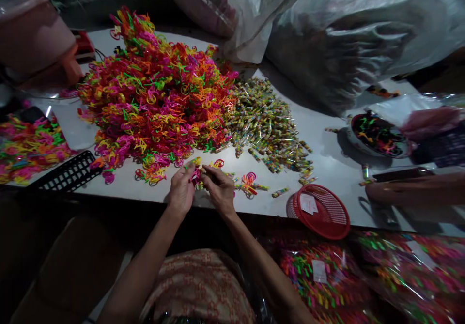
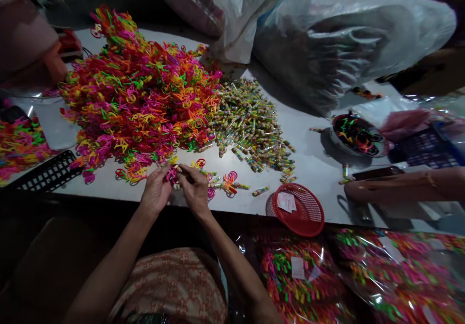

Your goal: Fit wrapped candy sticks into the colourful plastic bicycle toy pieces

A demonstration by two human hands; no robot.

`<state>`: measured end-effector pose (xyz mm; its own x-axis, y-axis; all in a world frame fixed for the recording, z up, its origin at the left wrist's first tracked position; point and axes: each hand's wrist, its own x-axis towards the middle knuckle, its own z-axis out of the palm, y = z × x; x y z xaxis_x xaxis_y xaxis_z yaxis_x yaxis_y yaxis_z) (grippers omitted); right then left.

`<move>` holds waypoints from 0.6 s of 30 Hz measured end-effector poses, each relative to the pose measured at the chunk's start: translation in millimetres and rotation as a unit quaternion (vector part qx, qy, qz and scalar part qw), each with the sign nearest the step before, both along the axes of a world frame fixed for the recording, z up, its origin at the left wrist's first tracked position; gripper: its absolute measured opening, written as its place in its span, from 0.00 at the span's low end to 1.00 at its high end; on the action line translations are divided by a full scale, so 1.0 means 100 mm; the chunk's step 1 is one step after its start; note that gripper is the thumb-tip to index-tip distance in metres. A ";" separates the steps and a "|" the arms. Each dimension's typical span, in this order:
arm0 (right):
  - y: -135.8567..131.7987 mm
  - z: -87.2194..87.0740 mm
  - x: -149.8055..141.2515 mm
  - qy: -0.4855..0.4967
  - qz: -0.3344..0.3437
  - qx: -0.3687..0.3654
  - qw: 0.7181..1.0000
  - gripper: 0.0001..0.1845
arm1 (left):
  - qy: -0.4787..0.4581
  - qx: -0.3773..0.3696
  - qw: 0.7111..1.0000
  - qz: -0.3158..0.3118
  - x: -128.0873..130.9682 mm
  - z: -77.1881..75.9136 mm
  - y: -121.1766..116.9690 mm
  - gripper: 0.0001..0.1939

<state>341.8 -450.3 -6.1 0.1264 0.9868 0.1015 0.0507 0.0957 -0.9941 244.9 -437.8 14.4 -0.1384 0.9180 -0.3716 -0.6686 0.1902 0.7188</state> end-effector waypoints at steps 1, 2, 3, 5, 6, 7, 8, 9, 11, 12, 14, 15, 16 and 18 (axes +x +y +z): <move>0.01 0.02 0.03 0.014 -0.004 -0.020 1.000 0.14 | 0.005 0.000 1.000 -0.024 -0.02 0.00 -0.03 0.16; 0.02 0.04 0.06 0.030 0.000 -0.042 0.999 0.15 | 0.010 -0.004 0.999 -0.044 -0.06 0.00 -0.05 0.16; 0.03 0.07 0.10 0.048 0.014 -0.066 0.997 0.16 | 0.016 -0.011 0.998 -0.060 -0.09 -0.01 -0.06 0.16; 0.05 0.13 0.17 0.082 0.055 -0.109 0.989 0.16 | 0.024 -0.018 0.997 -0.076 -0.15 -0.01 -0.08 0.16; 0.06 0.16 0.21 0.095 0.077 -0.125 0.985 0.16 | 0.027 -0.018 0.996 -0.080 -0.18 -0.01 -0.08 0.15; 0.07 0.18 0.25 0.105 0.097 -0.139 0.980 0.15 | 0.030 -0.017 0.995 -0.089 -0.20 0.00 -0.08 0.15; 0.08 0.21 0.29 0.113 0.114 -0.150 0.975 0.14 | 0.031 -0.017 0.994 -0.104 -0.21 0.01 -0.09 0.15; 0.10 0.23 0.33 0.119 0.130 -0.161 0.971 0.14 | 0.032 -0.016 0.992 -0.121 -0.22 0.02 -0.09 0.15; 0.13 0.26 0.40 0.124 0.159 -0.180 0.963 0.14 | 0.031 -0.012 0.988 -0.152 -0.22 0.05 -0.10 0.15; 0.14 0.26 0.44 0.125 0.173 -0.187 0.959 0.13 | 0.031 -0.010 0.986 -0.163 -0.22 0.06 -0.11 0.14; 0.16 0.26 0.49 0.128 0.191 -0.190 0.955 0.12 | 0.031 -0.007 0.984 -0.177 -0.22 0.07 -0.13 0.15; 0.16 0.26 0.51 0.131 0.197 -0.189 0.953 0.12 | 0.032 -0.008 0.982 -0.185 -0.21 0.07 -0.13 0.15; 0.16 0.25 0.53 0.136 0.203 -0.187 0.951 0.11 | 0.032 -0.011 0.980 -0.196 -0.21 0.07 -0.14 0.15; 0.16 0.24 0.55 0.148 0.211 -0.185 0.948 0.10 | 0.027 -0.020 0.976 -0.216 -0.21 0.07 -0.15 0.16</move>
